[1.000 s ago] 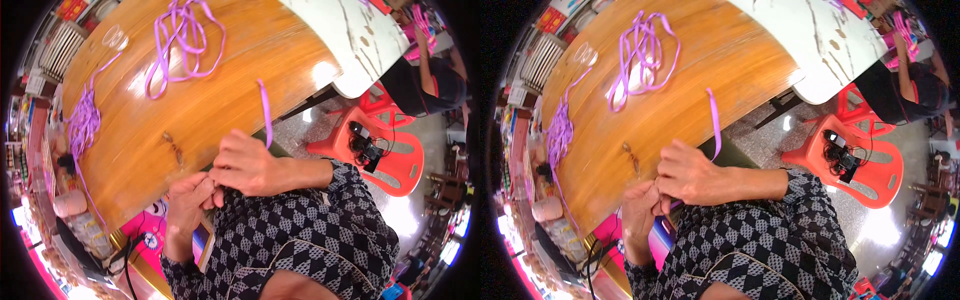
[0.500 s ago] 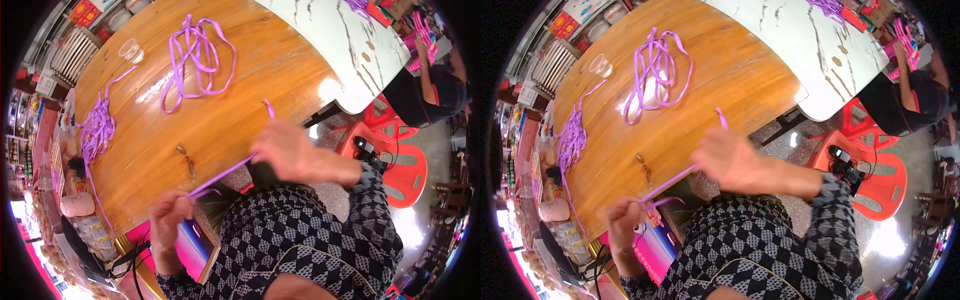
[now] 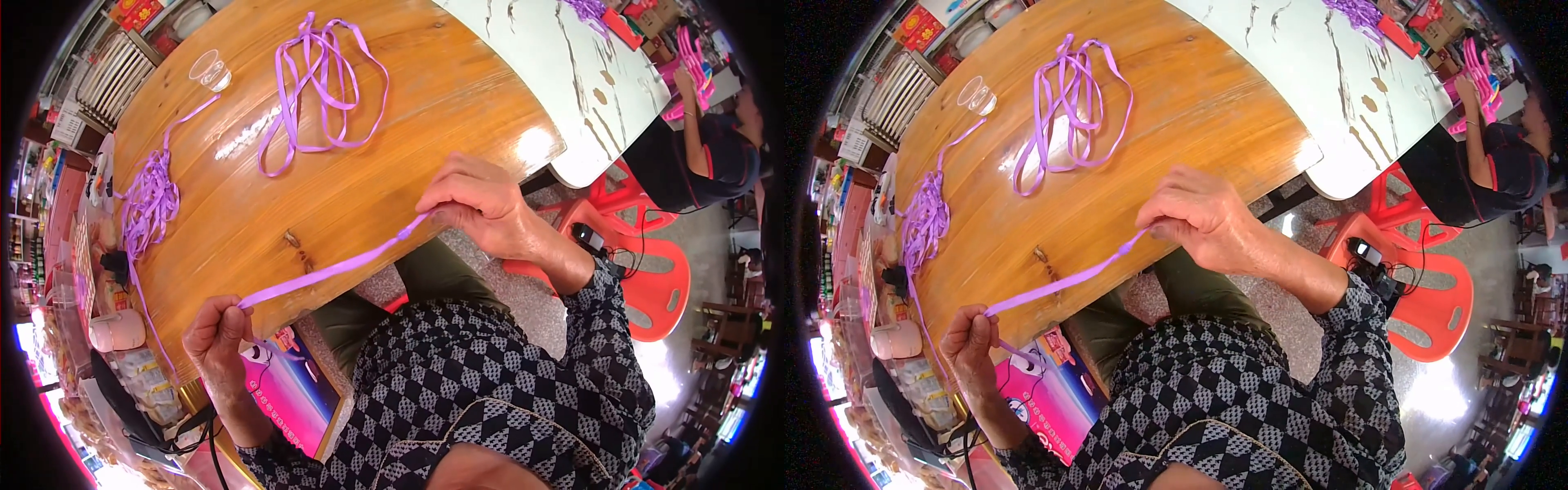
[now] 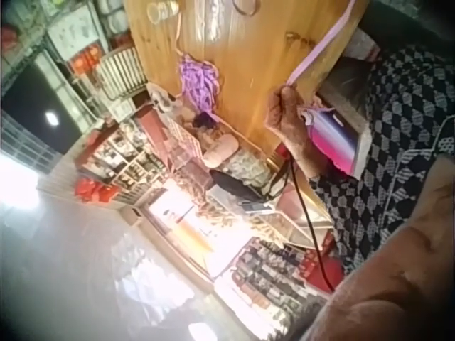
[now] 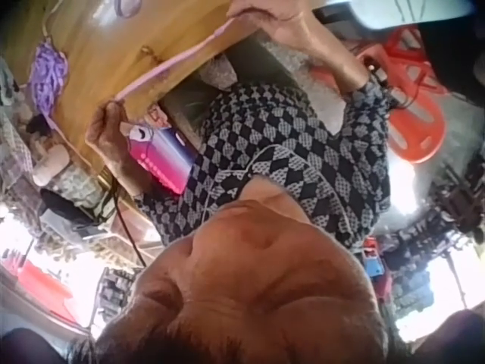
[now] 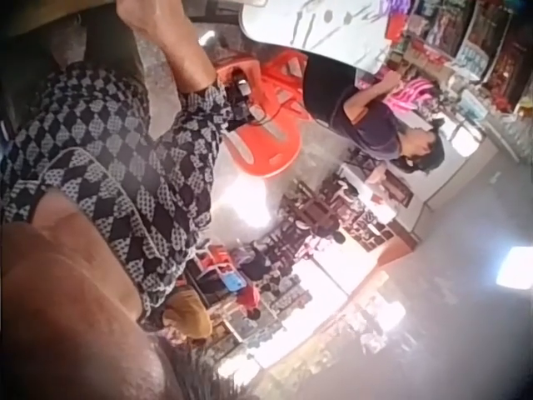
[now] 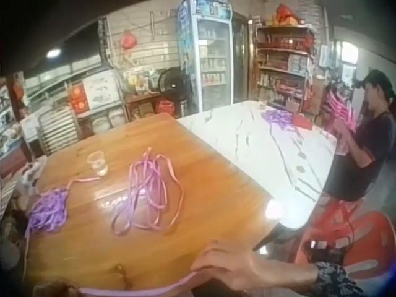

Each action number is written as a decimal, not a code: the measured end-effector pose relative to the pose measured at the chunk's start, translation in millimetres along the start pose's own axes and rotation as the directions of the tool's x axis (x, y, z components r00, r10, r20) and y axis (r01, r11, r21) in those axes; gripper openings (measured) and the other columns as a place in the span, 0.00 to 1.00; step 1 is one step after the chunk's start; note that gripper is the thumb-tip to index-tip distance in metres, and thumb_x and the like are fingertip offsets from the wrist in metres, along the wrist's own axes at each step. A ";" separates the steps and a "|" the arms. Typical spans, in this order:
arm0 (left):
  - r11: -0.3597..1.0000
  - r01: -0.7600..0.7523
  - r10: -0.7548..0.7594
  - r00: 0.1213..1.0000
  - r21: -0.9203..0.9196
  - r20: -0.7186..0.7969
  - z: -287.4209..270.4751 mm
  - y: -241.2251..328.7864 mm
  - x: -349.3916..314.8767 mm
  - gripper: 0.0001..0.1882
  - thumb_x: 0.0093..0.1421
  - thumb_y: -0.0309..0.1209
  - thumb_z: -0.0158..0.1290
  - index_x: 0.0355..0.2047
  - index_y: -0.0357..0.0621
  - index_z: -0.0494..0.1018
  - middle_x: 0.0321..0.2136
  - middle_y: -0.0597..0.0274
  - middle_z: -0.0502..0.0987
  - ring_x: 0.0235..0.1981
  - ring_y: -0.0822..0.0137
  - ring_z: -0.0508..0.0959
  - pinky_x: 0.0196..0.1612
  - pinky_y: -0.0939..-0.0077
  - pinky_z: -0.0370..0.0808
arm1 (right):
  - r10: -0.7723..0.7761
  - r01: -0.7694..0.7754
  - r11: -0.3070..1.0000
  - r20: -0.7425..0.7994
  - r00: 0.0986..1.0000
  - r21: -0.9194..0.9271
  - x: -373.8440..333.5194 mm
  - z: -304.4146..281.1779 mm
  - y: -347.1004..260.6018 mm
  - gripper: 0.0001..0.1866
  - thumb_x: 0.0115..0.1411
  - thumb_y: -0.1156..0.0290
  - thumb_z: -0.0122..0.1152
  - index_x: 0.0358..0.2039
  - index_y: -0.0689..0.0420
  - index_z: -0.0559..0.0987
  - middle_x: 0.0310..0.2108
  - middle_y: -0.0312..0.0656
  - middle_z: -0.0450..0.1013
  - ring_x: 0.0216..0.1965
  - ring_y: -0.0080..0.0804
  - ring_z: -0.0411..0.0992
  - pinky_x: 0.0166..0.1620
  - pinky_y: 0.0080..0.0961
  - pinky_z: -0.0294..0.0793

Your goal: The person ties knots in purple ribbons by hand, repeatedly looping and pulling the material to create a series of small shapes. After finishing a section, they pull the ribbon taut across the wooden table and continue the process.

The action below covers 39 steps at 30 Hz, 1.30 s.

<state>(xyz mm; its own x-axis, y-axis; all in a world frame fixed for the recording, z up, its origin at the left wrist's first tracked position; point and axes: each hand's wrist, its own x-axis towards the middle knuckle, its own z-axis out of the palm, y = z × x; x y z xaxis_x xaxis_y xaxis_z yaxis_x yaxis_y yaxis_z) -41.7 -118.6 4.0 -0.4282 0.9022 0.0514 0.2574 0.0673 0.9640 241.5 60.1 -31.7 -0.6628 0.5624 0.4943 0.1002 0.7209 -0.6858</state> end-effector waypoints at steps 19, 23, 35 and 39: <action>0.907 0.034 -0.065 0.996 0.420 0.061 -33.0 -21.4 13.3 0.07 0.57 0.29 0.49 0.27 0.38 0.73 0.16 0.71 0.67 0.18 0.82 0.63 0.20 0.88 0.57 | 0.117 -0.133 0.984 -0.127 0.985 -0.119 -2.4 -14.6 22.3 0.05 0.47 0.78 0.62 0.28 0.59 0.79 0.20 0.36 0.70 0.21 0.23 0.65 0.26 0.20 0.62; 0.851 0.178 -0.136 0.983 0.495 -0.119 -86.6 -40.0 16.3 0.07 0.55 0.27 0.46 0.25 0.39 0.72 0.16 0.72 0.67 0.18 0.81 0.64 0.21 0.87 0.58 | 0.375 -0.430 0.901 -0.402 0.835 -0.054 -36.7 -76.9 74.4 0.07 0.50 0.84 0.55 0.31 0.63 0.77 0.26 0.34 0.71 0.31 0.19 0.68 0.35 0.14 0.66; 0.941 0.148 -0.120 0.987 0.303 -0.109 -120.3 -65.8 9.2 0.08 0.58 0.28 0.46 0.26 0.35 0.71 0.18 0.65 0.70 0.21 0.76 0.67 0.26 0.83 0.63 | 0.467 -0.577 0.817 -0.578 0.669 -0.007 -72.7 -119.9 97.4 0.05 0.55 0.79 0.53 0.31 0.64 0.76 0.25 0.34 0.72 0.25 0.16 0.66 0.28 0.12 0.64; 0.984 0.084 -0.101 0.990 -0.154 -0.102 -116.9 -58.6 13.0 0.11 0.57 0.29 0.46 0.20 0.37 0.67 0.19 0.60 0.70 0.21 0.72 0.66 0.26 0.78 0.63 | 0.553 -0.495 0.824 -0.586 0.593 0.276 -74.9 -119.4 101.3 0.06 0.58 0.75 0.52 0.33 0.64 0.75 0.27 0.40 0.74 0.23 0.15 0.64 0.24 0.09 0.61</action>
<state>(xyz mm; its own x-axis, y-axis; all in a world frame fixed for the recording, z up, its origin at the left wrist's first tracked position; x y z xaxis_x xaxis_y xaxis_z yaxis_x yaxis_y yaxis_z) -163.6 -160.6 -21.2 -0.5379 0.8428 -0.0197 0.0838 0.0767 0.9935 389.9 139.4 -74.4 0.0971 0.9690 0.2270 0.2053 0.2037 -0.9573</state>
